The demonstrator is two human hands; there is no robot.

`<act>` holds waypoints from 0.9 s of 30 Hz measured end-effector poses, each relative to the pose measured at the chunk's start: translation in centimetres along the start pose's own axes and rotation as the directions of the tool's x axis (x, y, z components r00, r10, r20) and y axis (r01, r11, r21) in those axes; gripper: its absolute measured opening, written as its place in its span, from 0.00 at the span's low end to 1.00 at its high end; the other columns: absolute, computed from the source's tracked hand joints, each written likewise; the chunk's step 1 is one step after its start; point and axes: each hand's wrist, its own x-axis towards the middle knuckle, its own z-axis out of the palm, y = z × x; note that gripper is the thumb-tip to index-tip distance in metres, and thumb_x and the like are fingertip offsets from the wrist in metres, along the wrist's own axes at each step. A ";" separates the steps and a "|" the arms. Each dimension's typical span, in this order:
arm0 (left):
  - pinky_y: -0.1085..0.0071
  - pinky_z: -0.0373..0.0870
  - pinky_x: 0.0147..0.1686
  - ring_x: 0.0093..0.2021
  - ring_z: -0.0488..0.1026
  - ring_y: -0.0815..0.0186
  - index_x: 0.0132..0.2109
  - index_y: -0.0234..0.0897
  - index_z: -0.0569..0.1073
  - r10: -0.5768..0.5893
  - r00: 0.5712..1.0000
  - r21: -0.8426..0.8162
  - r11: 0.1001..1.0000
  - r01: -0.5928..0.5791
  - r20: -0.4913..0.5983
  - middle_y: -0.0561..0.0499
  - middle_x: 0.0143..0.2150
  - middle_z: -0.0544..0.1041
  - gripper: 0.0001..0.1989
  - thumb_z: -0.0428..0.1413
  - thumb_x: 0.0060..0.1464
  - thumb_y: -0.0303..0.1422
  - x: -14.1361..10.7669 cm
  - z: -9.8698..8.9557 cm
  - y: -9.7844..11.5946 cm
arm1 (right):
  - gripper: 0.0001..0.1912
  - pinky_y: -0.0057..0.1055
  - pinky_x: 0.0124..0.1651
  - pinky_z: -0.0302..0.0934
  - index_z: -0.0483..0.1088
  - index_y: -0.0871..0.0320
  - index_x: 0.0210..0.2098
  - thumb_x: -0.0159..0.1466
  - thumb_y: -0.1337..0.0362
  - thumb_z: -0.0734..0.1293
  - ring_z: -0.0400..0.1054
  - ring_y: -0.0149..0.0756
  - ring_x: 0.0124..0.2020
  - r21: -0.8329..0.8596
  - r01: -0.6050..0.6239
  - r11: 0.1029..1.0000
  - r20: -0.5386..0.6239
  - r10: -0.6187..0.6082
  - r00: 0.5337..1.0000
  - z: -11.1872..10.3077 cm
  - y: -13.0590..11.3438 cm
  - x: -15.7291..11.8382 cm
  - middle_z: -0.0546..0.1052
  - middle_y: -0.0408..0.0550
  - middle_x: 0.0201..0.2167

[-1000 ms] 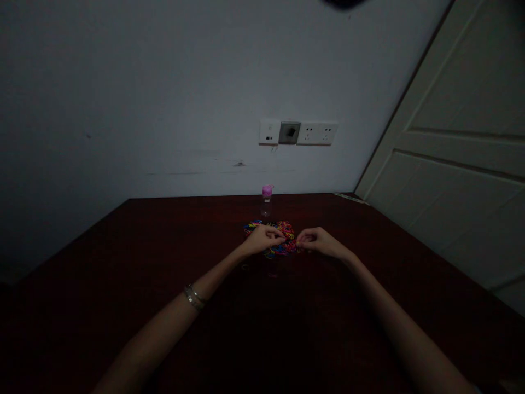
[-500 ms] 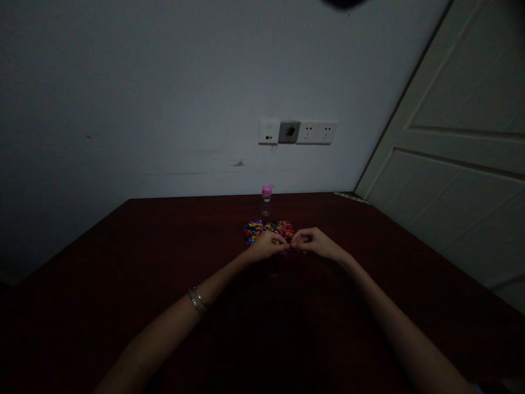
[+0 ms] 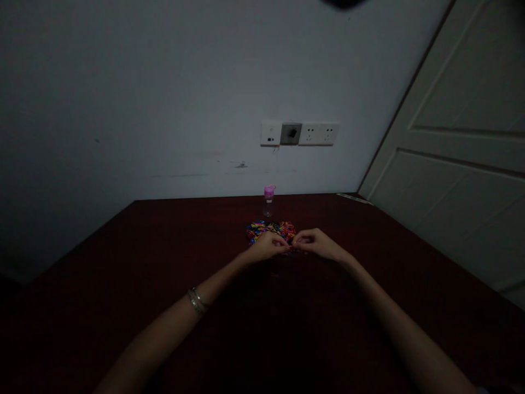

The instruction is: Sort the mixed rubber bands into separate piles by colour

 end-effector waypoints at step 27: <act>0.78 0.51 0.20 0.19 0.56 0.75 0.30 0.28 0.76 -0.119 0.980 -0.091 0.990 0.105 -0.157 0.54 0.17 0.65 0.18 0.51 0.47 0.41 -3.9 -4.8 -3.1 | 0.14 0.25 0.25 0.58 0.71 0.63 0.29 0.53 0.57 0.64 0.63 0.27 0.21 -0.027 -0.029 0.999 0.029 0.030 0.999 1.2 0.3 0.7 0.72 0.44 0.20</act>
